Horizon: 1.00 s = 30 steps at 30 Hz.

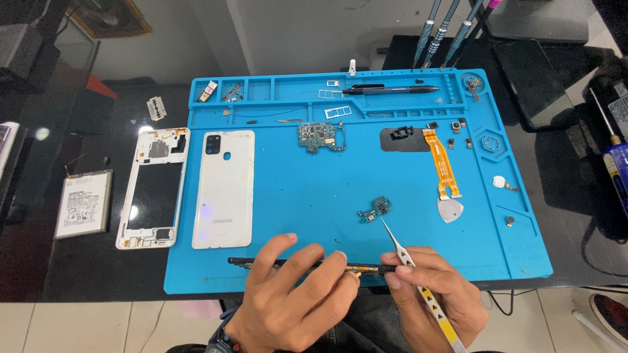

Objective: Using a thin metal prying tool to separate the display assembly from a mobile phone frame

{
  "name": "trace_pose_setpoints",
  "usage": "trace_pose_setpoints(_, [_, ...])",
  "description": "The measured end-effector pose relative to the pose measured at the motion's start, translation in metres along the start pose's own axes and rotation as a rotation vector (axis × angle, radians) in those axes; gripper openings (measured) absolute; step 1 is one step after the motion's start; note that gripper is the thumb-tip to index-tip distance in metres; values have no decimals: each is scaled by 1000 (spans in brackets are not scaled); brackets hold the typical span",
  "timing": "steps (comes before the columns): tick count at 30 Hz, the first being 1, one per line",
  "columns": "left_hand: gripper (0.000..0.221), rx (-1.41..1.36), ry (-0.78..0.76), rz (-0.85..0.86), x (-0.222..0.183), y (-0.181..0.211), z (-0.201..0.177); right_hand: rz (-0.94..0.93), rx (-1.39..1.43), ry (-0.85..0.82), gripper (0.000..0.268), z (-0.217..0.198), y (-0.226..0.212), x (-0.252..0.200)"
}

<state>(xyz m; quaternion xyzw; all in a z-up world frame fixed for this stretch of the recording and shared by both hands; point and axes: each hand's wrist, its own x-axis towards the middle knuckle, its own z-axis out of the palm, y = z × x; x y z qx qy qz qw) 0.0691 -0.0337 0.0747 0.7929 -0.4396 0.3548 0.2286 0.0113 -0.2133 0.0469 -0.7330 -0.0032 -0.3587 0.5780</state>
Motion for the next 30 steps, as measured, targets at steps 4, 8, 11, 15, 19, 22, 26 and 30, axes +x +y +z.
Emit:
trace_pose_setpoints(4, [7, -11, -5, 10, -8, 0, 3, -33, 13, 6, 14, -1, 2, -2])
trace_pose_setpoints(8, [12, 7, -2, 16, -14, -1, 7, -39, -2, 14, 14, -2, 5, -5])
trace_pose_setpoints(11, [13, 12, -17, 23, -17, -1, 7, -42, -3, 14, 15, -2, 3, -6])
trace_pose_setpoints(15, [12, 23, -11, 38, -16, 0, 5, -56, 24, 21, 16, -3, 6, -8])
trace_pose_setpoints(19, [16, 17, -24, 32, -20, 0, 8, -28, -2, 1, 15, -5, 2, -7])
trace_pose_setpoints(22, [16, 14, 5, 30, -15, 0, 6, -29, -1, 9, 14, -6, 2, -7])
trace_pose_setpoints(26, [12, 0, 32, 26, -17, 0, 7, -60, -19, 29, 8, -8, 6, -11])
trace_pose_setpoints(30, [17, -8, 31, 9, -27, 2, 11, -48, -26, 56, 12, -16, 10, -19])
